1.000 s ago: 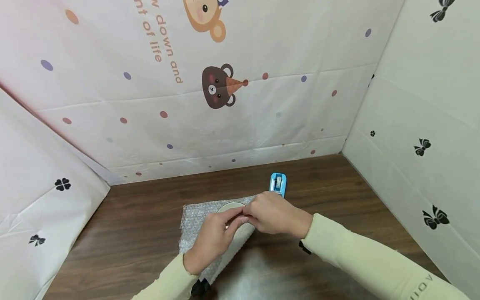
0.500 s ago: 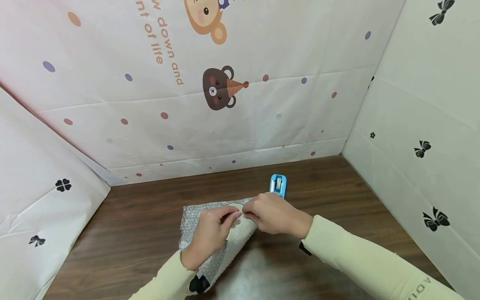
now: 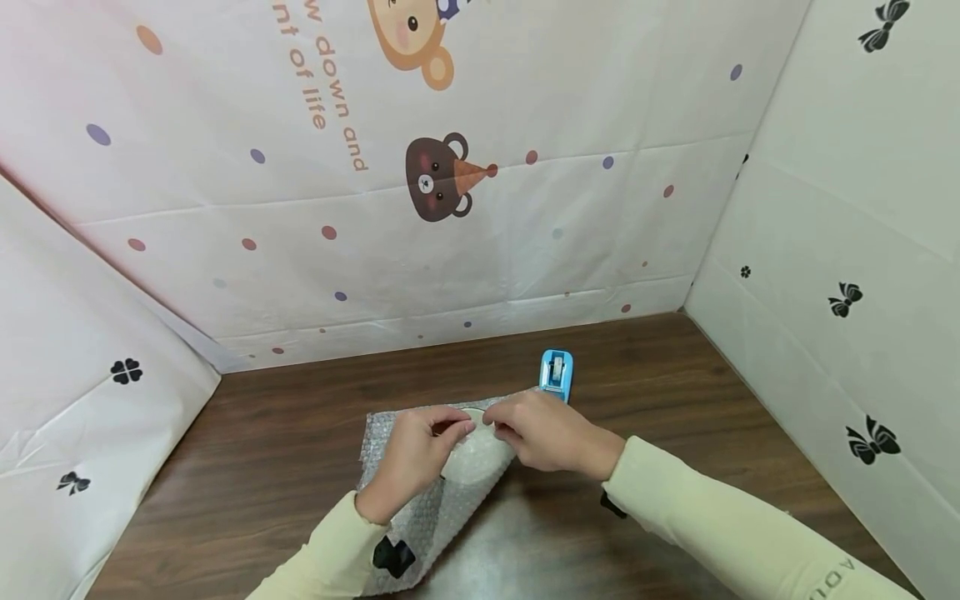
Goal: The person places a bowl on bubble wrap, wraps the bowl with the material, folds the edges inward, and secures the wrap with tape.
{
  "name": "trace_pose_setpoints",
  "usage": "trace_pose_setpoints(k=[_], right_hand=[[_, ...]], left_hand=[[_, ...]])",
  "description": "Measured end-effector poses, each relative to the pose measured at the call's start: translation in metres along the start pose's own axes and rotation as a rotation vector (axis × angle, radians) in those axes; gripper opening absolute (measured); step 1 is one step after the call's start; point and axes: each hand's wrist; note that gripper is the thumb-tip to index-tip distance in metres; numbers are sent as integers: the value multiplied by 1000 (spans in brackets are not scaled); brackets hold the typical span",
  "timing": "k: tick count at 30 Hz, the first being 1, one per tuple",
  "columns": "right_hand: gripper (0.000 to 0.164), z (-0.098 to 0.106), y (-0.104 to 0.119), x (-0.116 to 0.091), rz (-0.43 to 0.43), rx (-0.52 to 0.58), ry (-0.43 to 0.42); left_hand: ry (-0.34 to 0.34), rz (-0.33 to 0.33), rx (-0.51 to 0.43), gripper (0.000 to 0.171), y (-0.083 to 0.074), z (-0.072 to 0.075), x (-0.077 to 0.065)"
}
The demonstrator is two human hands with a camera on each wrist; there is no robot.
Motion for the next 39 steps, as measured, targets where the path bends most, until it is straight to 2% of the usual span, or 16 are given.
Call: trace_pose_setpoints(k=[14, 26, 39], right_hand=[[24, -12, -14, -10, -51, 27, 11], [27, -19, -23, -15, -114, 22, 44], [19, -23, -27, -16, -109, -1, 44]], left_hand=[[-84, 10, 155, 6, 28, -1, 4], [-60, 62, 185, 5, 37, -3, 4], [-62, 76, 258, 7, 42, -6, 3]])
Point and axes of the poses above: each hand's wrist, its own x-axis towards the middle knuckle, its own z-axis out of the back of the hand, y = z × x, and after that the axes turned 4 degrees about -x, right-handed
